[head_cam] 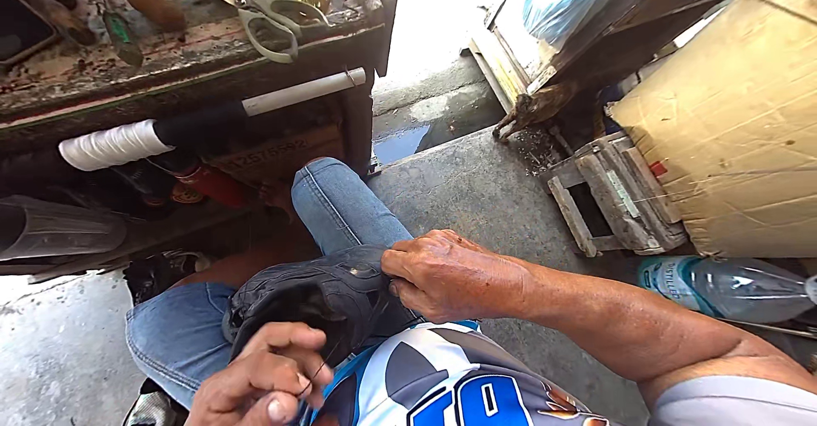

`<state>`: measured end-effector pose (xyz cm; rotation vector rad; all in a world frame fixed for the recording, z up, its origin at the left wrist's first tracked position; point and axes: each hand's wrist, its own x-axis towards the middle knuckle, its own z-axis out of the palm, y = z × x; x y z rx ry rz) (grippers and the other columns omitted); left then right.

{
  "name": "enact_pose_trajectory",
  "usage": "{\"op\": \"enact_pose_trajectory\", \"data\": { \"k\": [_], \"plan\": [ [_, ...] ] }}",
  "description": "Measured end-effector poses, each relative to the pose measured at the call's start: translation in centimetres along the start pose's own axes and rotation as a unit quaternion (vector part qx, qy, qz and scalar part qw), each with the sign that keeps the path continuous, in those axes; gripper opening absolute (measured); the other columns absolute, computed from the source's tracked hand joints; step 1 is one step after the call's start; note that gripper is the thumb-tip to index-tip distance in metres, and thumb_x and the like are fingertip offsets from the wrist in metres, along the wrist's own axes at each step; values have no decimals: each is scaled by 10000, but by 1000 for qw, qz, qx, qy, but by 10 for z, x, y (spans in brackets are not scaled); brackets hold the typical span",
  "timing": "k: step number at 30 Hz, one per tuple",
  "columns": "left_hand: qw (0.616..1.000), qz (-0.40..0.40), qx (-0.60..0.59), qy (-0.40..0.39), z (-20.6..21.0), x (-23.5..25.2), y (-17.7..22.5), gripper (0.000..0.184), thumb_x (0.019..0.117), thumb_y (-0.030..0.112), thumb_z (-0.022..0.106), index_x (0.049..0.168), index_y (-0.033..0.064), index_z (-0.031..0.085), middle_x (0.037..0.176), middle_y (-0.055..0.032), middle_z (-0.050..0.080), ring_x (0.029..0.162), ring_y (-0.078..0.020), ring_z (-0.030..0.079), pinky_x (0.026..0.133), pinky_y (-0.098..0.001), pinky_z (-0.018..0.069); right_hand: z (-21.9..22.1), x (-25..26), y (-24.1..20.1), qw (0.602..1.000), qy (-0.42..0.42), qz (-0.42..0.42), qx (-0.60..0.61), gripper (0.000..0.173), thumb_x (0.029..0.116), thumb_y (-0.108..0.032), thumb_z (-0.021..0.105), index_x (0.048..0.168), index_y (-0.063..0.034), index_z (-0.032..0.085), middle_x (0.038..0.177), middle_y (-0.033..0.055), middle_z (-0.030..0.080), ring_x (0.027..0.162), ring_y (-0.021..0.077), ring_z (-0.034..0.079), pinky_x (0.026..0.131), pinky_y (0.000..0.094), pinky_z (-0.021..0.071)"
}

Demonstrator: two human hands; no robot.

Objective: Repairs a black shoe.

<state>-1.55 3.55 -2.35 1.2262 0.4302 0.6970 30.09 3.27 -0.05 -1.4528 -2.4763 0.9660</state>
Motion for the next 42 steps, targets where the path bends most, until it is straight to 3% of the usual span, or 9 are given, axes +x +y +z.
{"op": "enact_pose_trajectory", "data": {
  "k": [3, 5, 7, 10, 18, 29, 34, 36, 42],
  "plan": [
    [996, -11, -62, 62, 8, 12, -17, 168, 1023, 259, 634, 1099, 151, 738, 1003, -31, 716, 749, -99, 681, 627, -220, 581, 0, -1, 2, 1000, 6, -8, 1, 154, 979, -207, 544, 960, -75, 622, 799, 81, 602, 730, 245, 627, 611, 425, 487],
    [984, -38, 107, 139, 15, 19, -27, 141, 1014, 207, 642, 1045, 120, 748, 887, 5, 701, 670, -56, 631, 587, -195, 550, 1, -1, 3, 1000, 12, -12, -1, 153, 977, -205, 546, 952, -75, 623, 789, 80, 600, 720, 244, 624, 607, 423, 483],
    [933, -58, 306, 180, 27, 29, -37, 124, 951, 144, 628, 934, 118, 748, 848, 43, 700, 726, -29, 651, 651, -197, 570, 3, -1, 3, 1000, 21, -20, -5, 157, 977, -206, 541, 937, -76, 621, 776, 79, 596, 704, 241, 622, 592, 417, 477],
    [887, -43, 415, 199, 37, 43, -51, 176, 892, 110, 568, 878, 132, 743, 831, 72, 704, 840, 16, 667, 788, -195, 563, 5, 0, 3, 999, 28, -25, -9, 166, 979, -209, 539, 929, -74, 621, 767, 78, 594, 695, 238, 621, 585, 411, 477],
    [956, -39, 232, 173, 41, 54, -58, 189, 854, -3, 571, 838, 108, 723, 785, 37, 724, 752, -19, 694, 702, -216, 594, 10, -2, 10, 998, 46, -41, -4, 187, 1002, -212, 530, 938, -68, 630, 782, 80, 607, 706, 236, 632, 594, 408, 494],
    [960, -23, 246, 131, 37, 52, -65, 159, 858, -7, 618, 939, 87, 718, 870, 49, 741, 823, -11, 706, 772, -210, 609, 24, -11, 22, 992, 114, -43, 24, 222, 1039, -261, 550, 976, -73, 649, 768, 58, 631, 693, 200, 645, 589, 376, 513],
    [923, 59, 354, 136, 48, 61, -68, 168, 909, 25, 600, 997, 37, 742, 962, -2, 746, 951, -31, 695, 902, -226, 578, 35, -24, 38, 975, 219, -7, -31, 345, 1054, -390, 536, 938, -100, 683, 655, 5, 585, 554, 143, 579, 484, 333, 457],
    [914, 67, 376, 138, 44, 61, -67, 134, 908, 61, 625, 974, 55, 742, 956, 6, 741, 948, -26, 690, 904, -225, 578, 32, -31, 54, 958, 281, 33, -46, 389, 1058, -402, 531, 885, -87, 678, 640, 22, 601, 540, 161, 606, 464, 364, 492],
    [927, 66, 342, 137, 37, 59, -73, 123, 896, 44, 638, 963, 67, 739, 928, 18, 742, 921, -22, 693, 888, -224, 577, 16, -50, 85, 917, 361, 166, -32, 323, 1052, -351, 558, 898, -101, 693, 596, -17, 526, 490, 115, 485, 445, 323, 386]
  ]
}}
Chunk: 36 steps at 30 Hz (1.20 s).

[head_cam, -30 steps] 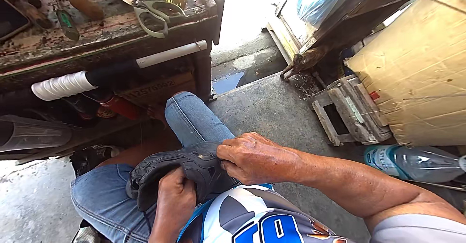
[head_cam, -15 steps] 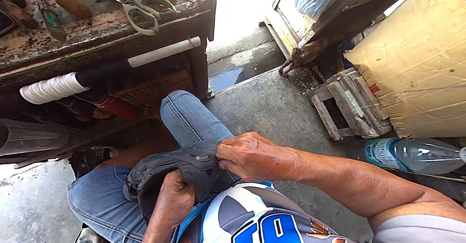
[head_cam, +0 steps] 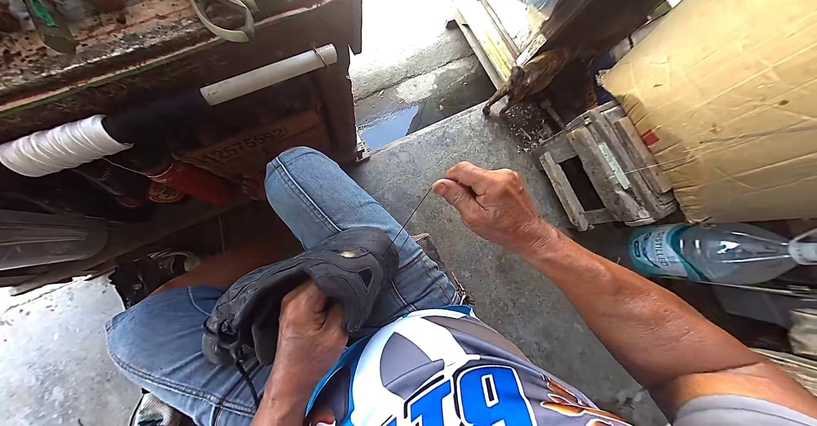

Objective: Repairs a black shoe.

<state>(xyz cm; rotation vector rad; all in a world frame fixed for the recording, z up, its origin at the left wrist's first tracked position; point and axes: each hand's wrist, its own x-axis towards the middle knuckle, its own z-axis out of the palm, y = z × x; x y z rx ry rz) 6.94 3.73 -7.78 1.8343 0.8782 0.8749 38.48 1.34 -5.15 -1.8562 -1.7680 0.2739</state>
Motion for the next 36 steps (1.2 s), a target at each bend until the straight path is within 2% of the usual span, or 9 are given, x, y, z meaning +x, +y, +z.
{"op": "enact_pose_trajectory", "data": {
  "k": [3, 6, 12, 17, 20, 24, 28, 32, 36],
  "plan": [
    [997, -7, -73, 9, -9, 1, 0, 98, 892, 66, 708, 982, 94, 734, 941, 61, 748, 902, -15, 702, 853, -227, 602, 3, -5, -3, 975, -97, 53, 193, 233, 1060, -249, 554, 1119, -92, 717, 630, -48, 539, 467, 44, 442, 421, 217, 388],
    [998, -14, -53, 25, -17, 1, 4, 59, 895, 100, 730, 951, 84, 732, 914, 62, 745, 870, -4, 699, 819, -215, 602, 1, -10, -18, 866, -202, 116, 443, 320, 1078, -188, 482, 1323, -95, 666, 636, 3, 544, 457, 65, 474, 405, 192, 421],
    [989, -27, 137, 54, -28, -2, 20, 139, 930, 141, 640, 904, 65, 753, 891, -1, 732, 878, -21, 680, 813, -206, 565, 6, -18, -40, 707, -399, -20, 583, 328, 1068, -209, 474, 971, -28, 730, 666, -78, 600, 530, -46, 501, 470, 124, 406],
    [996, -37, 74, 43, -40, 6, 16, 124, 922, 122, 650, 955, 62, 754, 919, 9, 723, 884, -41, 676, 819, -223, 572, 0, -14, -37, 790, -448, -91, 408, 313, 1031, -326, 601, 916, -51, 700, 711, -60, 600, 619, -36, 524, 529, 148, 411],
    [998, -57, 38, 16, -49, 13, 14, 123, 910, 173, 689, 980, 94, 752, 928, 39, 712, 866, -32, 673, 789, -210, 583, -1, -13, -36, 906, -293, -33, 303, 400, 1048, -379, 566, 791, -105, 703, 641, -73, 575, 572, -18, 520, 504, 169, 416],
    [996, -83, 17, 1, -55, 20, 13, 101, 908, 230, 701, 951, 155, 754, 897, 83, 696, 822, -18, 655, 744, -194, 563, 17, -15, -54, 962, -129, 0, 242, 358, 1002, -234, 644, 670, -106, 610, 580, -49, 514, 502, 23, 468, 449, 204, 373],
    [995, -101, -9, 3, -59, 19, 7, 107, 872, 262, 744, 926, 170, 742, 892, 99, 694, 816, -3, 660, 735, -188, 574, 25, -12, -60, 904, -270, 46, 328, 160, 966, -182, 695, 1071, -92, 775, 792, -49, 691, 651, -12, 588, 585, 162, 495],
    [992, -126, -14, -3, -64, 12, 3, 190, 834, 302, 784, 961, 170, 734, 918, 102, 717, 854, 1, 681, 777, -205, 590, 21, -12, -57, 846, -338, 7, 413, 176, 981, -193, 650, 941, -82, 780, 896, -36, 642, 816, 1, 585, 679, 150, 477],
    [991, -135, 0, -3, -66, 2, 3, 223, 838, 292, 786, 1012, 167, 723, 938, 113, 721, 872, 14, 684, 798, -201, 595, -8, -8, -47, 761, -303, -5, 574, 162, 967, -236, 628, 864, -128, 690, 1103, 4, 641, 709, 17, 576, 550, 170, 493]
  ]
}}
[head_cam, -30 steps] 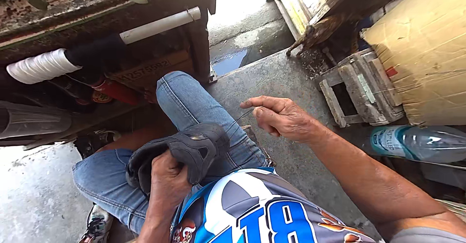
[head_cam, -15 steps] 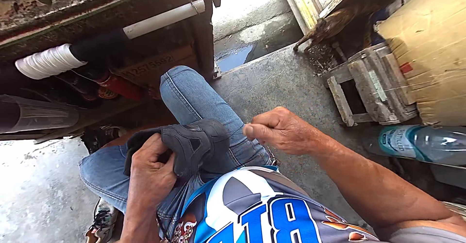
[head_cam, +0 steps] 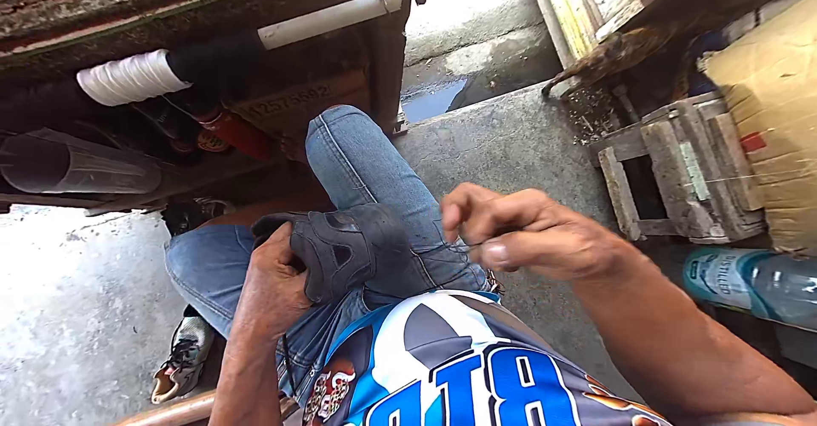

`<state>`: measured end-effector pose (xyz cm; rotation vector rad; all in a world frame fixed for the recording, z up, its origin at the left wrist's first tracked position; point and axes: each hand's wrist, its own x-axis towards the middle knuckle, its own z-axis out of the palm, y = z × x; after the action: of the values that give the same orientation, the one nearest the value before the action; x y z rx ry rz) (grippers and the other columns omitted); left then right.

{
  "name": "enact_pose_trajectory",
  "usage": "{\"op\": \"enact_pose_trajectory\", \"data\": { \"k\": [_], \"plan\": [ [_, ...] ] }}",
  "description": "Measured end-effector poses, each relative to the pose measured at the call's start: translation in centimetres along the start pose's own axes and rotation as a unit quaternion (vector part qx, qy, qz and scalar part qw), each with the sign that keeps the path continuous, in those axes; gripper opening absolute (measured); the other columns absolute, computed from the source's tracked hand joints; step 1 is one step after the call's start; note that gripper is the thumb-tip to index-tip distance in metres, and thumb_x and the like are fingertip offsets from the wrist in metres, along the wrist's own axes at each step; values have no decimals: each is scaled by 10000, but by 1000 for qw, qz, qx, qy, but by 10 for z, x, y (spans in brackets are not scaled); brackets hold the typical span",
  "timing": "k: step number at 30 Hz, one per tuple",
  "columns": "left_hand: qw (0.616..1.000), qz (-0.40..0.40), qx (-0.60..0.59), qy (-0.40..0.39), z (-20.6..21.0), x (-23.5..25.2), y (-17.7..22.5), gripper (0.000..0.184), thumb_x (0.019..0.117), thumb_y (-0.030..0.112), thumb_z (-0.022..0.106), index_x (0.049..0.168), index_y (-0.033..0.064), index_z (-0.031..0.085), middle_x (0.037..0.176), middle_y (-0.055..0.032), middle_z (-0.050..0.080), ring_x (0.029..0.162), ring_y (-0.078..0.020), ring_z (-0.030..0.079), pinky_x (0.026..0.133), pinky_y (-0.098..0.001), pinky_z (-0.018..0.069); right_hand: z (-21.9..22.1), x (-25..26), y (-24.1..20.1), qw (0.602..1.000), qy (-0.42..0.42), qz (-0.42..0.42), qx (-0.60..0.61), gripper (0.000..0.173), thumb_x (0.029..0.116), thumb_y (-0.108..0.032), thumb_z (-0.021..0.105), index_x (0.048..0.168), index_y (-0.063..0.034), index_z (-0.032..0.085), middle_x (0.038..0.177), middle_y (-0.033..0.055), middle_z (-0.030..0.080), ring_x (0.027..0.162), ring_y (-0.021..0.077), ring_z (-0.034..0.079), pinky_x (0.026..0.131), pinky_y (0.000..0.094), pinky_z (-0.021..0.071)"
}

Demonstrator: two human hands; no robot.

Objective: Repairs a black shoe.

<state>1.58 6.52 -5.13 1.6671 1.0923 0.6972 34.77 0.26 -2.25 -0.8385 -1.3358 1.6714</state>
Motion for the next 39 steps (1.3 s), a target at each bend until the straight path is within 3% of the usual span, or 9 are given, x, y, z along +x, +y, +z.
{"op": "enact_pose_trajectory", "data": {
  "k": [7, 10, 12, 17, 25, 28, 32, 34, 39],
  "plan": [
    [1000, 3, 14, 13, 7, -6, 1, 177, 834, 309, 792, 953, 185, 752, 939, 86, 700, 866, -15, 671, 766, -220, 586, -44, -30, -40, 986, 116, -86, 86, 192, 1012, -233, 498, 931, -112, 623, 696, 26, 583, 540, 127, 583, 487, 250, 518],
    [999, 1, 26, 19, 9, -7, 1, 167, 829, 335, 792, 923, 202, 756, 917, 92, 686, 845, -13, 657, 743, -220, 576, -61, -38, -40, 929, 256, -10, -267, 151, 997, -160, 533, 970, -100, 669, 782, 34, 659, 522, 98, 562, 447, 212, 477],
    [999, 4, 25, 20, 10, -7, 1, 174, 833, 332, 791, 929, 191, 758, 921, 88, 694, 860, -14, 664, 759, -224, 582, -59, -31, -32, 829, 255, 55, -495, 313, 977, -321, 657, 1162, -73, 698, 1092, 71, 682, 853, 156, 644, 697, 340, 543],
    [997, 12, 81, 16, 17, -4, 5, 187, 850, 374, 763, 933, 207, 754, 928, 100, 699, 886, 3, 662, 803, -250, 579, 19, 22, -7, 879, 109, 17, -465, 844, 764, -572, 838, 1458, -169, 579, 1301, 67, 618, 1087, 168, 636, 823, 382, 593],
    [900, -51, 381, 204, -100, -32, -2, 503, 1033, 371, 606, 735, -34, 618, 755, -179, 592, 726, -271, 587, 676, -462, 478, 25, 37, 19, 898, 49, 2, -438, 707, 825, -560, 791, 1431, -236, 625, 981, -24, 680, 809, 61, 647, 659, 298, 564],
    [953, 17, 171, 250, -112, -27, -4, 315, 1028, 291, 612, 786, 93, 649, 859, 2, 606, 767, -104, 604, 710, -270, 517, 23, 39, 19, 912, 44, 10, -408, 701, 825, -526, 805, 1430, -225, 621, 1033, -54, 758, 858, 19, 692, 727, 295, 599],
    [939, 91, -323, 81, -91, -15, 14, 245, 994, 316, 612, 1073, 108, 715, 1296, -109, 650, 1271, -337, 590, 1123, -547, 456, 20, 38, 19, 910, 42, 18, -413, 718, 797, -528, 820, 1426, -239, 631, 920, -60, 738, 700, 10, 600, 617, 275, 514],
    [897, 86, -431, 44, -85, -12, 18, 293, 980, 345, 599, 1058, 91, 723, 1139, -118, 695, 1136, -348, 663, 1075, -600, 487, 17, 38, 20, 910, 37, 19, -413, 726, 794, -546, 816, 1429, -248, 629, 919, -58, 747, 716, 14, 626, 622, 285, 531],
    [930, 49, -353, 88, -119, -5, 3, 205, 1054, 202, 494, 996, 127, 676, 753, 50, 588, 643, -72, 581, 669, -243, 540, 15, 39, 24, 919, 47, 16, -392, 711, 790, -530, 826, 1405, -219, 651, 828, -64, 719, 641, -2, 572, 578, 255, 498]
  ]
}}
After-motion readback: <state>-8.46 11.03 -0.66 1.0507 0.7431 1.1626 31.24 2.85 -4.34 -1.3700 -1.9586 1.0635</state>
